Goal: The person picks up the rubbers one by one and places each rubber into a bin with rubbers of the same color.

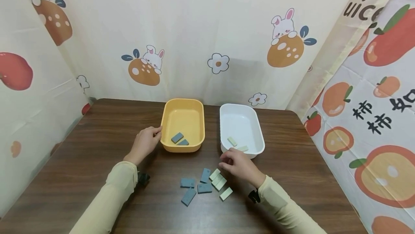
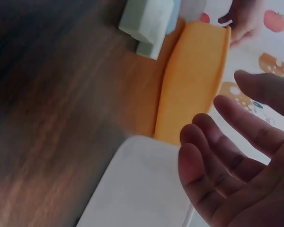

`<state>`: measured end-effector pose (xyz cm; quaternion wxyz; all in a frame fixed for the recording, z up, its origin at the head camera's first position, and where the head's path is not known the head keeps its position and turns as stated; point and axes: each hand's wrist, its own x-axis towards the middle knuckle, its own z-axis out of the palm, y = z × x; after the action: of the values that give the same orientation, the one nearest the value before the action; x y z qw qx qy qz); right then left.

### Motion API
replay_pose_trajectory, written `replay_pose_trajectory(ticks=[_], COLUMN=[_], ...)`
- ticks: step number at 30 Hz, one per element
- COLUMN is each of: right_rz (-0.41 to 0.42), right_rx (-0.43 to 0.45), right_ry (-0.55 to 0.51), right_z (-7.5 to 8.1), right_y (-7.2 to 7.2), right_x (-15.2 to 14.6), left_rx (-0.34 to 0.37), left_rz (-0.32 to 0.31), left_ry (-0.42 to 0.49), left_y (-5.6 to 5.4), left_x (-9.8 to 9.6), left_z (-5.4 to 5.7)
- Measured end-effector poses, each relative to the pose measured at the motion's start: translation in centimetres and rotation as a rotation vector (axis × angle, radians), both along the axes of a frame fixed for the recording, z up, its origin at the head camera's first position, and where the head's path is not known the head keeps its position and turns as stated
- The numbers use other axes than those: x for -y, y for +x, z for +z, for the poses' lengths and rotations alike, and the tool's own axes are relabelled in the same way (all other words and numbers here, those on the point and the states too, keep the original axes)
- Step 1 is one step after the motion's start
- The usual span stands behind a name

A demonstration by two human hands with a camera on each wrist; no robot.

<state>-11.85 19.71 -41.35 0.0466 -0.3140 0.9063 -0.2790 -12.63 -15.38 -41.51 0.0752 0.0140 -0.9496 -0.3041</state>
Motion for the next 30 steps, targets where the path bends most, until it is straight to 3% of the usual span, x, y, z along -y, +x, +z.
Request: replay_pose_trajectory(ticks=[5, 12, 30], right_rz=[0.063, 0.094, 0.094], right_rx=[0.002, -0.019, 0.004], right_ry=[0.100, 0.151, 0.231], right_z=[-1.1, -2.2, -2.3], right_y=[0.0, 0.2, 0.8], right_x=[0.4, 0.8, 2.2], left_rx=[0.002, 0.017, 0.003], left_rz=[-0.006, 0.000, -0.005], left_ry=[0.008, 0.011, 0.020], left_y=[0.0, 0.0, -0.1], left_x=[-0.1, -0.2, 0.0], left_z=[-0.1, 0.0, 0.0])
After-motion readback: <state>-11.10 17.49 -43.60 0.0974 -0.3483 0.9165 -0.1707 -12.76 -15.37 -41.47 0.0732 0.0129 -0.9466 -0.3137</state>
